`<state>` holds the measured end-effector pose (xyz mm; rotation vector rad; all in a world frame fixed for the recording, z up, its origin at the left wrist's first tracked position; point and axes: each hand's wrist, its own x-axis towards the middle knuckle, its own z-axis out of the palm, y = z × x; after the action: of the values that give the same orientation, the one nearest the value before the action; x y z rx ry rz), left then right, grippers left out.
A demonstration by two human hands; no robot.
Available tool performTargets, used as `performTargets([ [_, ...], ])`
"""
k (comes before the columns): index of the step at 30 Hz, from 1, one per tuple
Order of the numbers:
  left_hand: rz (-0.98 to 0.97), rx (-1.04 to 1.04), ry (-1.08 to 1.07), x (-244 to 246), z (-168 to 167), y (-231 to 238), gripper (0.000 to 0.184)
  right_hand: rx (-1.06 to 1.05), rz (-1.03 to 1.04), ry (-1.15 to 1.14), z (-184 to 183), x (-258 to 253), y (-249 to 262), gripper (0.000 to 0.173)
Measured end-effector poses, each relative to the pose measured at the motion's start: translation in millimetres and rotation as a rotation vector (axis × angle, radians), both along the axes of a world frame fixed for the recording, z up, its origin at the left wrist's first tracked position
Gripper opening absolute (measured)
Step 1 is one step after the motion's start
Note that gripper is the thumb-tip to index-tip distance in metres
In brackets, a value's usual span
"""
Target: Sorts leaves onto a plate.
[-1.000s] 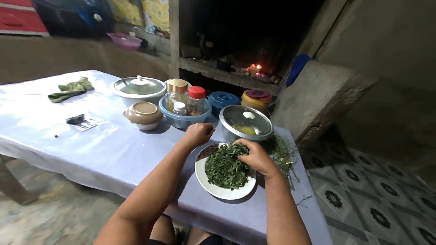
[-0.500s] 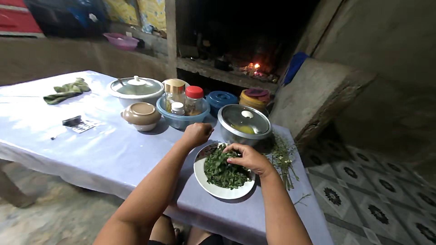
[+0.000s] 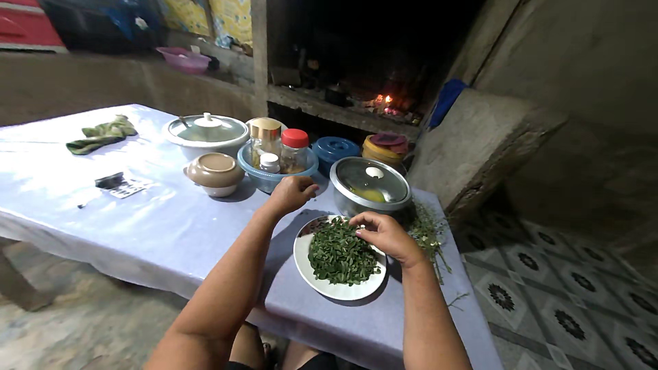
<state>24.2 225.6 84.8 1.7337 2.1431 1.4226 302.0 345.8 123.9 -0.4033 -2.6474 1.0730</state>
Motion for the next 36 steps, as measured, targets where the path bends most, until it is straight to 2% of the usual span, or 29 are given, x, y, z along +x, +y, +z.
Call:
performTargets([
  [4,-0.024,-0.048,-0.027,5.6,2.0,0.5,0.026,0.168,-0.016,-0.026,-3.1,-5.9,-7.3,0.019],
  [9,0.012,-0.157,0.139,9.3,-1.3,3.3,0.027,0.324,0.081,-0.129,-8.4,-13.5,-15.8,0.022],
  [15,0.009,-0.179,0.194,10.4,-0.4,1.9,0.027,0.364,0.072,-0.199,-8.4,-17.8,-19.4,0.016],
  [19,0.003,-0.161,0.195,10.5,-0.1,1.6,0.027,0.341,0.008,-0.108,-6.0,-12.9,-19.9,0.016],
  [22,0.015,-0.187,0.211,10.0,-1.1,2.4,0.027,0.353,0.042,-0.054,-6.4,-11.1,-23.7,0.021],
  [25,0.033,-0.218,0.234,12.9,0.7,1.4,0.024,0.358,0.213,-0.072,-9.6,-12.0,-31.0,0.027],
  [27,0.034,-0.22,0.254,14.6,1.1,0.5,0.023,0.384,0.301,-0.148,-13.4,-13.6,-38.9,0.039],
  [30,0.034,-0.228,0.281,14.9,0.4,0.3,0.02,0.47,0.3,-0.32,-17.7,-18.3,-52.2,0.05],
  [32,0.037,-0.245,0.292,14.6,0.4,0.7,0.021,0.542,0.264,-0.383,-20.1,-21.8,-57.9,0.045],
  [36,0.045,-0.252,0.302,15.1,0.1,1.3,0.02,0.549,0.234,-0.378,-17.5,-24.0,-57.7,0.019],
])
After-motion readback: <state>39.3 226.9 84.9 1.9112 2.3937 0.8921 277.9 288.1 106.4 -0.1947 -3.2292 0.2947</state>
